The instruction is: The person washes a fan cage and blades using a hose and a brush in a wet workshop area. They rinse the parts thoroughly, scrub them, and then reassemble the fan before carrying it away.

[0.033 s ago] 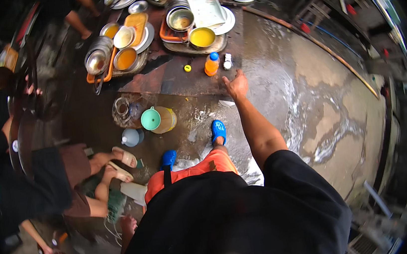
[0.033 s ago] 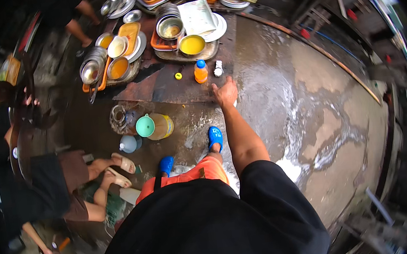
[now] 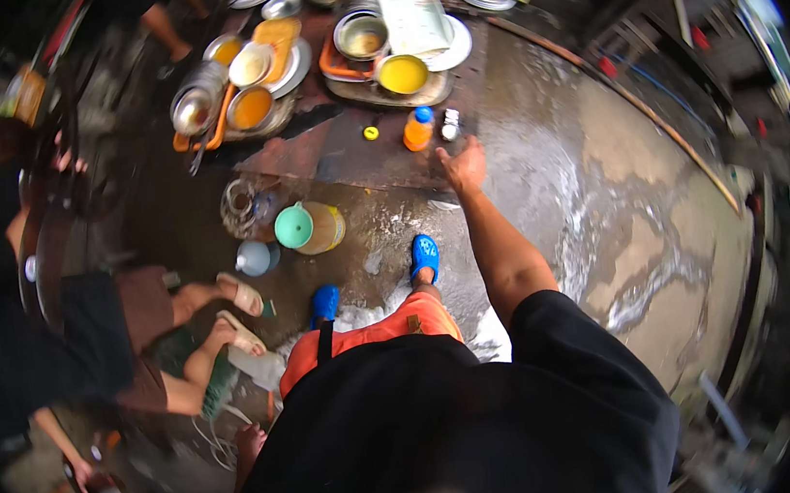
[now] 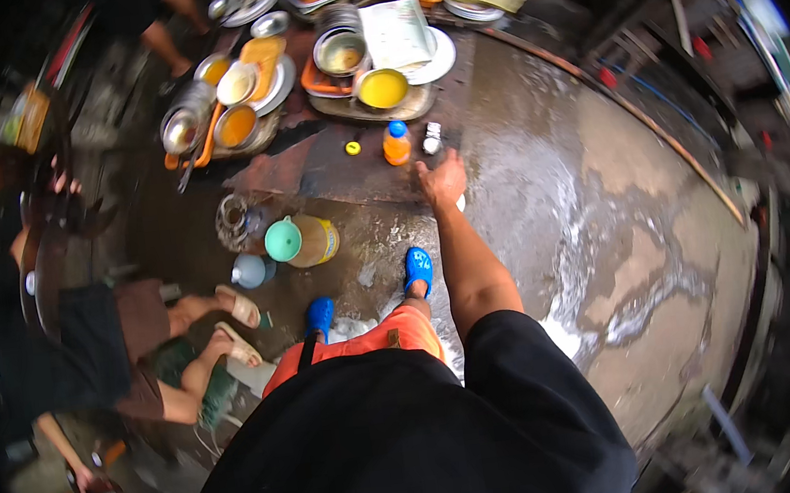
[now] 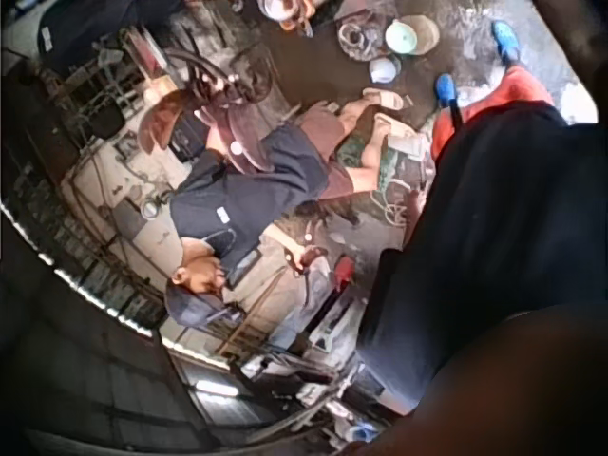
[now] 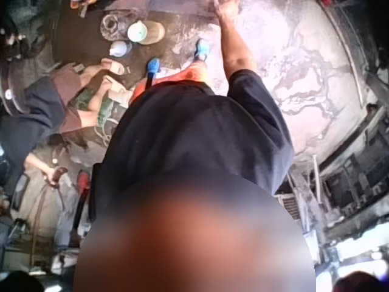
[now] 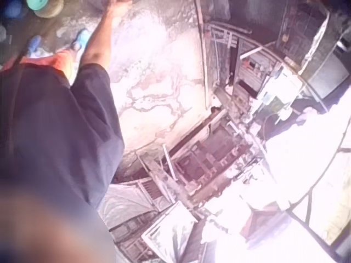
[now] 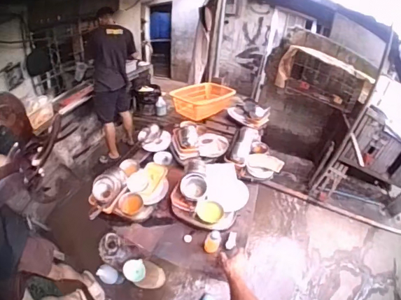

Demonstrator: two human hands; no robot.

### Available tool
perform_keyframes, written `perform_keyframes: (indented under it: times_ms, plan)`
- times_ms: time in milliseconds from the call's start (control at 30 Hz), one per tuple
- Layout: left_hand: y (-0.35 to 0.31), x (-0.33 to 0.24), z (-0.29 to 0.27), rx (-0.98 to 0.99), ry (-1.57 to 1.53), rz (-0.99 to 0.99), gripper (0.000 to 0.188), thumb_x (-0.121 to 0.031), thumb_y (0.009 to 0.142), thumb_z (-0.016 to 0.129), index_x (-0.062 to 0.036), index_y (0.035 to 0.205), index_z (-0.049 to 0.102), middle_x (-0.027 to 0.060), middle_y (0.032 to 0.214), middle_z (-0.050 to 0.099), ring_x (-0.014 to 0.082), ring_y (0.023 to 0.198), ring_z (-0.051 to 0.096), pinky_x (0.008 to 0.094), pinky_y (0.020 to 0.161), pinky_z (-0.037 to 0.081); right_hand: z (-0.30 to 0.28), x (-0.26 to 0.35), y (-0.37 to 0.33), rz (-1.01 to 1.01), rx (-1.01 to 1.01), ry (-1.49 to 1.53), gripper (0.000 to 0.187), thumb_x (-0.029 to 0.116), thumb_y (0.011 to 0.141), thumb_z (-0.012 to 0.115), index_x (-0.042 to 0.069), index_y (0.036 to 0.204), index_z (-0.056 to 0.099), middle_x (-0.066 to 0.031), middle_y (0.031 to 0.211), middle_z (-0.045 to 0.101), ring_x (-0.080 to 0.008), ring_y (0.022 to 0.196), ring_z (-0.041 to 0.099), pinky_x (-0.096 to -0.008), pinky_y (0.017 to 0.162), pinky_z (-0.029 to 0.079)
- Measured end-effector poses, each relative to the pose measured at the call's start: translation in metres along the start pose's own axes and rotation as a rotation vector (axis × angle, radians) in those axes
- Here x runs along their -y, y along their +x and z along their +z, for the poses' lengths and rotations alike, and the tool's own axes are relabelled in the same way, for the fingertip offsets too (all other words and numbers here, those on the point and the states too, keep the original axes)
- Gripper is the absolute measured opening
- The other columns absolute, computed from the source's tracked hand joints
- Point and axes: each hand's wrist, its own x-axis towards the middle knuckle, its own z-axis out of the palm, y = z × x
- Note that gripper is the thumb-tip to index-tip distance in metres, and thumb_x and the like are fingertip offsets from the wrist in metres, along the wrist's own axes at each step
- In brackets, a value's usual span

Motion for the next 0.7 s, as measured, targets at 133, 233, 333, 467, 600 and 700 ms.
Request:
perform_keyframes:
  times_ms: [133, 233, 333, 467, 600, 700]
  plan:
    - [-0.053, 0.184, 0.046, -0.259, 0.149, 0.064, 0.016, -0.031, 0.090, 0.067, -0.0153, 0.088, 0.062, 0.0004, 0.067, 0.057, 0.0176, 0.054, 0.059, 0.0364, 0.049, 0.049, 0.034, -0.013, 0.056, -0.223, -0.006, 0.017, 0.078, 0.048, 0.066, 0.085, -0.001, 0.122, 0.060, -0.0220, 0.113, 0.068, -0.0369, 0.101, 0.067, -0.0456, 0.086, 0.055]
    - [-0.054, 0.239, 0.130, -0.398, -0.172, 0.017, 0.011, -0.024, 0.090, 0.070, -0.0137, 0.091, 0.067, 0.0000, 0.065, 0.059, 0.0144, 0.053, 0.057, 0.0306, 0.047, 0.044, 0.039, -0.016, 0.081, -0.239, 0.099, -0.152, 0.060, 0.043, 0.070, 0.084, 0.000, 0.108, 0.067, -0.0199, 0.093, 0.072, -0.0368, 0.086, 0.070, -0.0467, 0.077, 0.056]
    - [-0.056, 0.250, 0.239, -0.896, 0.360, 0.455, 0.025, -0.026, 0.087, 0.074, -0.0035, 0.094, 0.066, 0.0121, 0.084, 0.068, 0.0258, 0.077, 0.066, 0.0374, 0.073, 0.054, 0.018, -0.030, 0.086, -0.358, 0.019, -0.086, 0.067, 0.056, 0.071, 0.080, -0.005, 0.096, 0.068, -0.0242, 0.088, 0.070, -0.0421, 0.078, 0.069, -0.0501, 0.067, 0.055]
    - [-0.082, 0.248, 0.357, -1.068, 0.186, 0.555, 0.031, -0.022, 0.086, 0.070, -0.0028, 0.109, 0.065, 0.0173, 0.100, 0.071, 0.0312, 0.094, 0.068, 0.0386, 0.084, 0.053, -0.035, -0.059, 0.056, -0.528, 0.165, 0.068, 0.056, 0.042, 0.072, 0.082, -0.006, 0.099, 0.069, -0.0249, 0.091, 0.070, -0.0395, 0.080, 0.069, -0.0489, 0.072, 0.055]
    - [-0.085, 0.251, 0.448, -0.993, -0.041, 0.783, 0.023, -0.014, 0.093, 0.065, 0.0007, 0.111, 0.063, 0.0152, 0.097, 0.071, 0.0228, 0.088, 0.069, 0.0352, 0.083, 0.056, -0.085, -0.062, -0.004, -0.926, 0.551, -0.033, 0.044, 0.032, 0.078, 0.077, -0.004, 0.102, 0.070, -0.0178, 0.091, 0.072, -0.0252, 0.081, 0.067, -0.0387, 0.076, 0.053]
    - [-0.087, 0.243, 0.494, -0.867, -0.047, 1.006, 0.020, -0.006, 0.091, 0.066, -0.0016, 0.110, 0.064, 0.0126, 0.093, 0.067, 0.0216, 0.087, 0.067, 0.0340, 0.084, 0.055, -0.128, -0.032, -0.078, -1.083, 1.255, 0.257, 0.022, 0.005, 0.084, 0.072, -0.003, 0.104, 0.064, -0.0046, 0.089, 0.067, -0.0121, 0.082, 0.061, -0.0278, 0.076, 0.051]
